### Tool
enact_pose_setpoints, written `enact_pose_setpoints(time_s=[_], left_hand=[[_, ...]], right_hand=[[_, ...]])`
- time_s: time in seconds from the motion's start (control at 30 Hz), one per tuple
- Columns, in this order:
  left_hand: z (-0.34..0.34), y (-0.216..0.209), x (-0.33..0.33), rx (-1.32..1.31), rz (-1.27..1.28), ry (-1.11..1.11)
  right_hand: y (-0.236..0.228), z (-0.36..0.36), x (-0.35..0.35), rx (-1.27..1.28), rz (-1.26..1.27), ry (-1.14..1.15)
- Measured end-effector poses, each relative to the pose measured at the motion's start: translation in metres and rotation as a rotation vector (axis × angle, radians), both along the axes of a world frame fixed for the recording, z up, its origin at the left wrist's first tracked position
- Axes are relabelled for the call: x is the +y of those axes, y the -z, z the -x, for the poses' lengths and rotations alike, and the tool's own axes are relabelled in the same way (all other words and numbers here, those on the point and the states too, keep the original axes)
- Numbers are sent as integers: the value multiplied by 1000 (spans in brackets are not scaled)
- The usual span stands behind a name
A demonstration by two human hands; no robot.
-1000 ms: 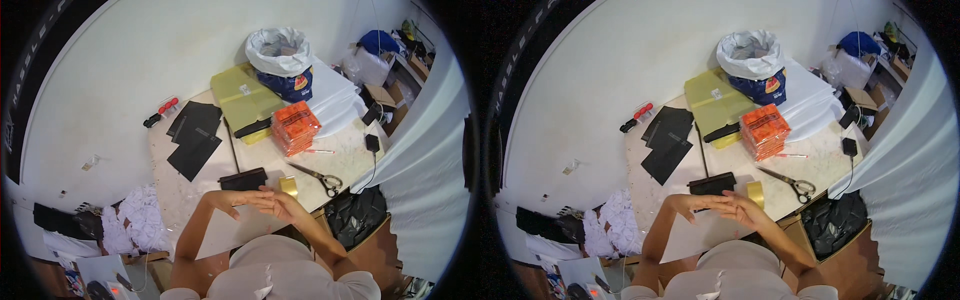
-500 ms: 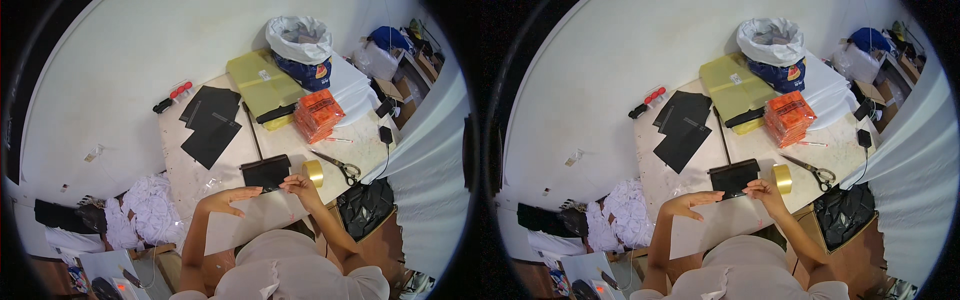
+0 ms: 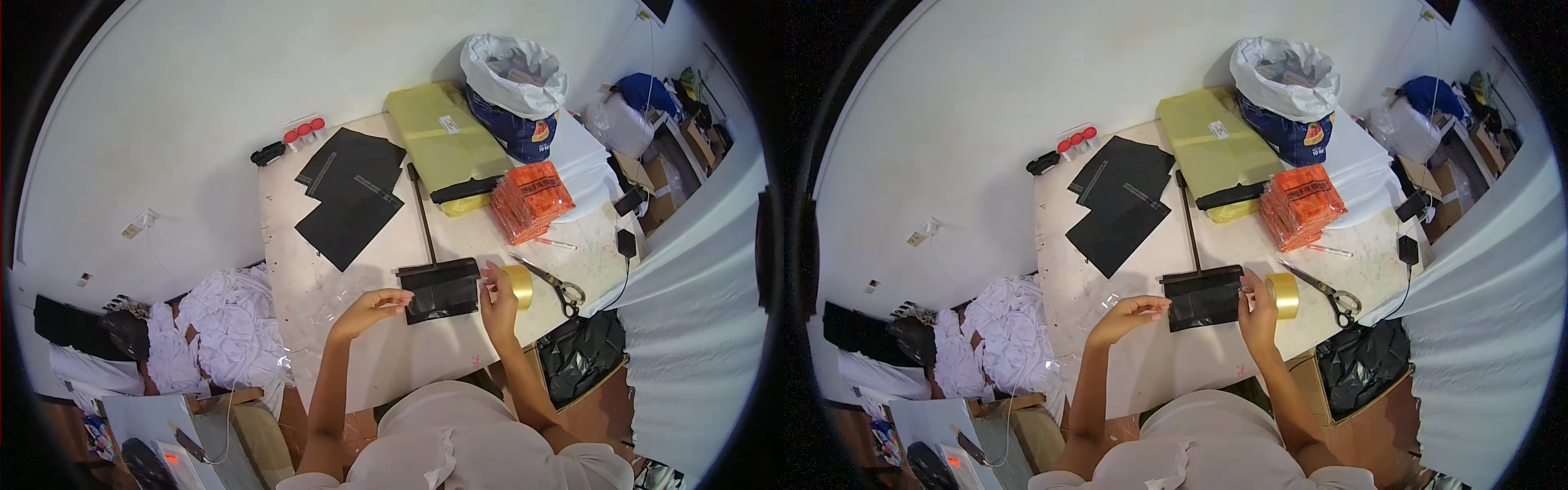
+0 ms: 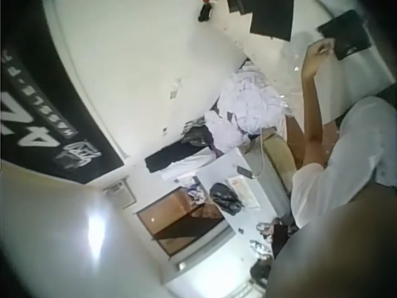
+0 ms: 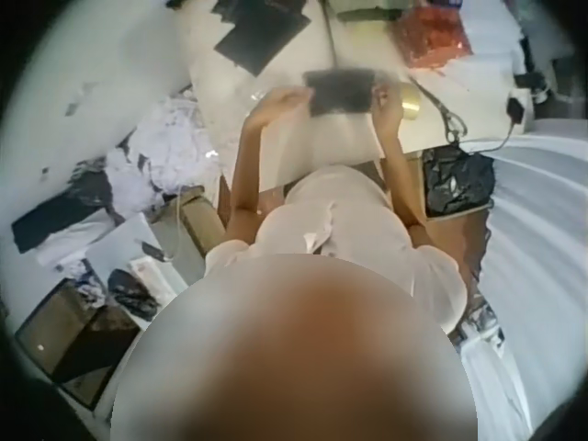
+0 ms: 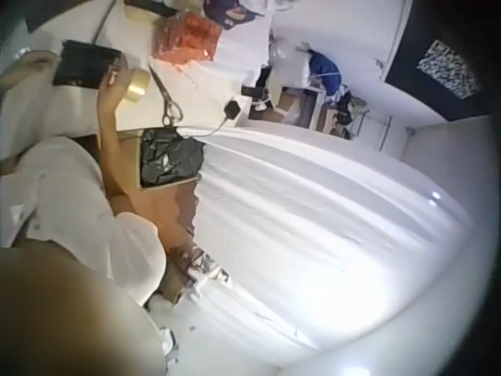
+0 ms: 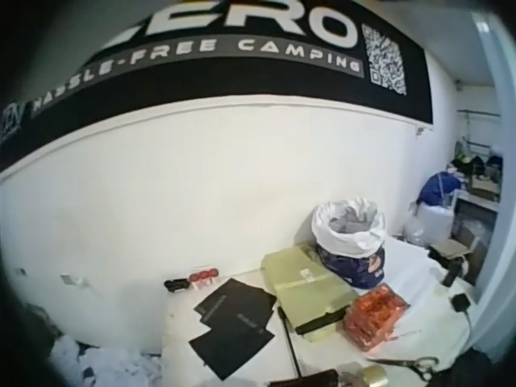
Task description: Packing items into black plastic bags, labeling them, and sealing with tape.
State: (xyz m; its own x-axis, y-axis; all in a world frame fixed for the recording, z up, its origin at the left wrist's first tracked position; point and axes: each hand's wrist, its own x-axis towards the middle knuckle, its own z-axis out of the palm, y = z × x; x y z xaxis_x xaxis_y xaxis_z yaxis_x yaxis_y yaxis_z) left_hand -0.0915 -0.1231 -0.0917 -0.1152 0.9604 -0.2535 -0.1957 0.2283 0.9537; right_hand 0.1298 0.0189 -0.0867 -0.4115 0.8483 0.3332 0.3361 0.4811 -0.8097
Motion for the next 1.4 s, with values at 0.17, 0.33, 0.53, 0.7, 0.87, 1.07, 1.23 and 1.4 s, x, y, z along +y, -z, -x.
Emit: enact_pose_setpoints(time_s=[0.17, 0.33, 0.53, 0.7, 0.87, 1.07, 1.23, 1.4], left_hand=[[-10, 45, 17, 10, 25, -228], [-18, 73, 30, 238, -40, -395], [-25, 80, 42, 290, 16, -570], [-25, 94, 42, 701, -26, -654], [-30, 99, 46, 674, -8, -638], [-54, 86, 43, 982, -24, -664], [-66, 73, 36, 1133, -78, -616], [-86, 84, 34, 1513, 41, -151]], right_hand=[[23, 4, 6, -1, -16, 31], [40, 14, 13, -145, -149, 99], [48, 23, 25, -227, -106, 76], [50, 32, 28, -361, -133, 74], [63, 28, 31, -420, -70, 59], [71, 26, 22, -656, -373, 144], [61, 27, 4, -387, -336, -50], [85, 26, -18, -556, -324, -393]])
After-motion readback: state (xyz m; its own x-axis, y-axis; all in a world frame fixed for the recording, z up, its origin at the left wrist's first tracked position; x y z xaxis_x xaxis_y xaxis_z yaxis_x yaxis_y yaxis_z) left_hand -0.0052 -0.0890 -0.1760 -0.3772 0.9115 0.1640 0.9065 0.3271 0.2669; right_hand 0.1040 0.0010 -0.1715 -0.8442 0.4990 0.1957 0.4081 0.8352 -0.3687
